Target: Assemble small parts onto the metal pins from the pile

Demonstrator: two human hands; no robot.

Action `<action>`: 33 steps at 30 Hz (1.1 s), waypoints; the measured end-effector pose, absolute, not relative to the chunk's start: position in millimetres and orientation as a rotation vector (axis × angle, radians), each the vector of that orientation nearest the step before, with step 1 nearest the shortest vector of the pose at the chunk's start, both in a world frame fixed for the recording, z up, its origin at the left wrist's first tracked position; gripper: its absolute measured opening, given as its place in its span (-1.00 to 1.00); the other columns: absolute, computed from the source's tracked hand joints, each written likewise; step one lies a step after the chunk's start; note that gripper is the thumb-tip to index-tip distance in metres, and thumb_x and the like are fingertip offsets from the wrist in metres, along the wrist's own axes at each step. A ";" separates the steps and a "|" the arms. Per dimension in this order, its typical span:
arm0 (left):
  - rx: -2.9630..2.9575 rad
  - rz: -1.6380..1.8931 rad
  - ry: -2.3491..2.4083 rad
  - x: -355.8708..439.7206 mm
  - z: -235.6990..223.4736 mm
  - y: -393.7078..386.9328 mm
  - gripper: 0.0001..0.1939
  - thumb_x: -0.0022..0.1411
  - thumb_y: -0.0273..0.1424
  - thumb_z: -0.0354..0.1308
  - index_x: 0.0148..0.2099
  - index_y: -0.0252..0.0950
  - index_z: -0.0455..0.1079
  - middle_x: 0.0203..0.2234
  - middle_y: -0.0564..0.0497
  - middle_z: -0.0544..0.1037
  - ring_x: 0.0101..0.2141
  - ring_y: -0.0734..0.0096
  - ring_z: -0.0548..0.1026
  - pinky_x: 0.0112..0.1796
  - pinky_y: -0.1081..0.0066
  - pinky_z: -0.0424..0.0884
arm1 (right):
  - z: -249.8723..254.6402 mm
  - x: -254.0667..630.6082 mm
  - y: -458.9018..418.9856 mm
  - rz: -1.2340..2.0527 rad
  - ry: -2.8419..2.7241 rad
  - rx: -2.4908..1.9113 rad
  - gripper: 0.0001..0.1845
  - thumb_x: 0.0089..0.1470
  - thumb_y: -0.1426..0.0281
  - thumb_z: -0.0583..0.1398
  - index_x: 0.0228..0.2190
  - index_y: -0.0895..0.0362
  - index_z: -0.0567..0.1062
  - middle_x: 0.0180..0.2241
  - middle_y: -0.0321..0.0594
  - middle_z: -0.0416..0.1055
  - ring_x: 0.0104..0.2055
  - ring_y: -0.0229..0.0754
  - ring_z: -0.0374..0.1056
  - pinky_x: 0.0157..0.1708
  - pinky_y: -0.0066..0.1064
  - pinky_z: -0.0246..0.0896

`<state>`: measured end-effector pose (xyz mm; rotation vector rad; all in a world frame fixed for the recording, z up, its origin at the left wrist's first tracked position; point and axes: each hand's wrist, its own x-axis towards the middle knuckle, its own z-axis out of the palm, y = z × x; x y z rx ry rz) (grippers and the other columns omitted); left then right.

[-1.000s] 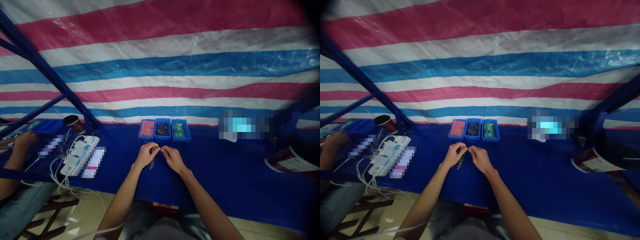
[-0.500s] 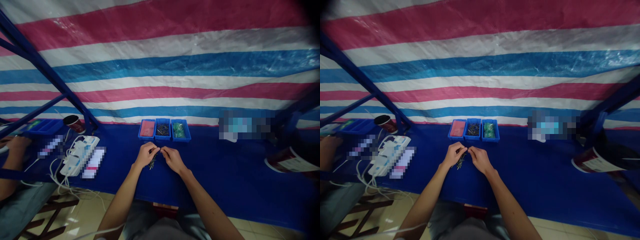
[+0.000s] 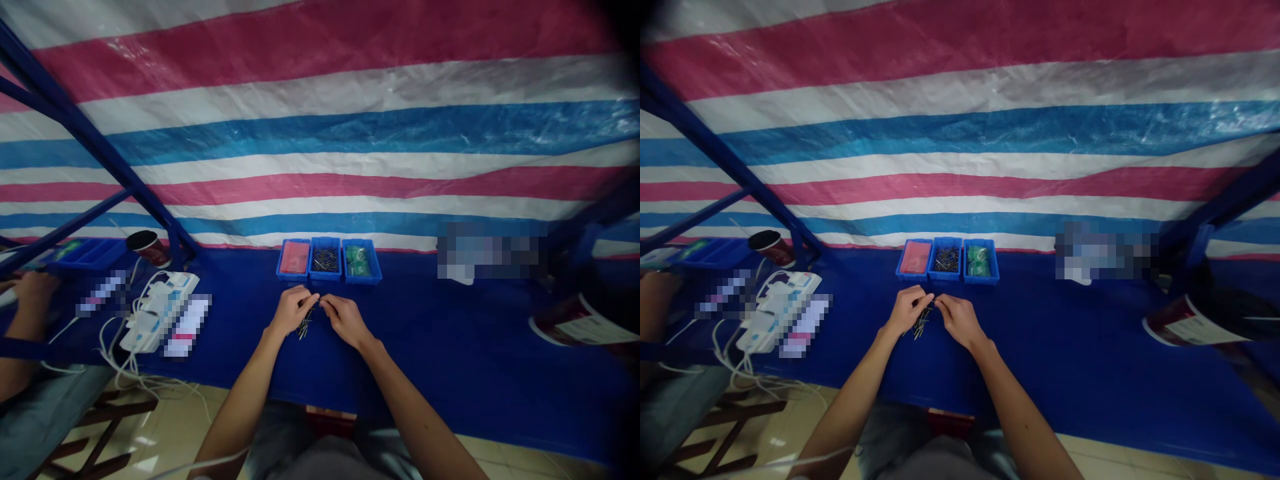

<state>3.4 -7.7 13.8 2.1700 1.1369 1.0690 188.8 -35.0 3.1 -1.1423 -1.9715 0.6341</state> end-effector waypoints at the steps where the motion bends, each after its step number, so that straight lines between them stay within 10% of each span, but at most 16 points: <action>1: 2.172 1.068 1.143 3.5 13.1 -7.4 -0.52 0.39 -0.27 0.04 -0.57 -0.31 0.09 -0.63 0.14 0.13 -0.55 0.54 0.17 -0.44 0.43 0.10 | 3.4 188.8 -35.1 0.633 -1.975 -1.144 -0.69 0.36 0.31 -0.01 -0.37 0.08 0.42 -0.47 -0.28 0.40 -0.45 -0.23 0.32 -0.37 -0.45 0.12; 33: 2.107 1.020 1.174 4.7 18.0 -11.8 -0.70 0.36 -0.23 0.06 -0.33 -0.32 0.42 -0.57 0.09 0.37 -0.52 0.52 0.29 -0.41 0.50 0.21 | 4.2 189.3 -34.4 0.647 -1.935 -1.171 -0.71 0.36 0.30 -0.01 -0.33 0.08 0.44 -0.47 -0.28 0.40 -0.43 -0.22 0.34 -0.38 -0.46 0.13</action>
